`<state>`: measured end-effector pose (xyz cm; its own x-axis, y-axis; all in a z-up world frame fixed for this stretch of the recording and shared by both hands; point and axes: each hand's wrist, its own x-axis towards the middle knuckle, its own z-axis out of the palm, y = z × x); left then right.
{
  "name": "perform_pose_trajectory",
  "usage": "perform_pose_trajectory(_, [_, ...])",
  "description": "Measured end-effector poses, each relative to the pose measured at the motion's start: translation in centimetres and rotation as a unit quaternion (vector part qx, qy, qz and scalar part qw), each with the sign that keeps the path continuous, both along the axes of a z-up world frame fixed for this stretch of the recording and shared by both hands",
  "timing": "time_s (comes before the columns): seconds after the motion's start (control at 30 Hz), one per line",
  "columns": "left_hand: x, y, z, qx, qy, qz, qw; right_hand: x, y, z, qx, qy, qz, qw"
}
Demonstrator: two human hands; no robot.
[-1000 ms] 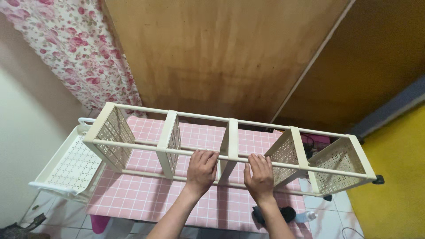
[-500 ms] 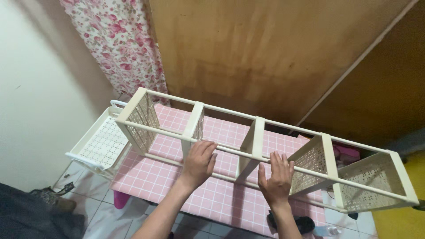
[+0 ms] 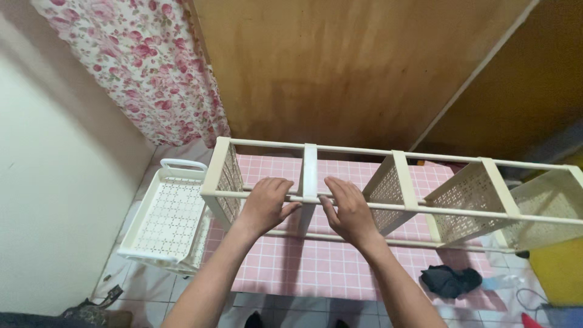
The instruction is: The person assembles a plastic shelving unit by inserting horizontal rods into vertical supports and placing perforated trays into the frame. The person repeatedly inserts and removes rods and trays, adjusting the structure on a pink checkered table.
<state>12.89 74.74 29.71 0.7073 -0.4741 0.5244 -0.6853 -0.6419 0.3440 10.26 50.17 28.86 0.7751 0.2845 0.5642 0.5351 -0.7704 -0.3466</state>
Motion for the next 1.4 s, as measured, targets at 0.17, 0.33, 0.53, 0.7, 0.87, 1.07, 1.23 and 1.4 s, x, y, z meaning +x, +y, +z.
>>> perform_pose_trajectory(0.17, [2.0, 0.6, -2.4, 0.033, 0.066, -0.048, 0.996, 2.8, 3.9, -2.1, 0.006, 0.054, -0.062, 0.997])
perform_pose_trajectory(0.33, [2.7, -0.3, -4.7, 0.072, 0.07, -0.055, 0.993, 4.4, 5.4, -3.8, -0.043, 0.127, -0.131, 0.982])
perform_pose_trajectory(0.53, [2.3, -0.5, -6.0, 0.062, -0.026, -0.038, 0.997, 4.1, 6.2, -3.2, -0.101, 0.224, -0.186, 0.951])
perform_pose_trajectory(0.7, [1.8, -0.1, -4.9, 0.035, -0.014, -0.06, 0.997, 3.8, 5.9, -3.1, -0.104, 0.208, -0.177, 0.957])
perform_pose_trajectory(0.87, [2.1, 3.5, -2.4, -0.022, -0.007, -0.017, 1.0, 3.7, 6.1, -2.3, -0.126, -0.015, -0.146, 0.981])
perform_pose_trajectory(1.07, [4.8, 11.4, -3.2, -0.101, 0.021, 0.215, 0.971, 3.1, 11.4, -0.2, -0.058, -0.046, 0.045, 0.996])
perform_pose_trajectory(1.23, [8.6, 14.3, -9.0, -0.156, 0.173, 0.267, 0.935, 4.4, 18.4, -0.5, -0.057, 0.128, 0.154, 0.978])
perform_pose_trajectory(1.4, [11.0, 14.5, -14.7, -0.276, 0.249, 0.252, 0.894, 6.2, 22.2, -2.7, -0.108, 0.174, 0.143, 0.968])
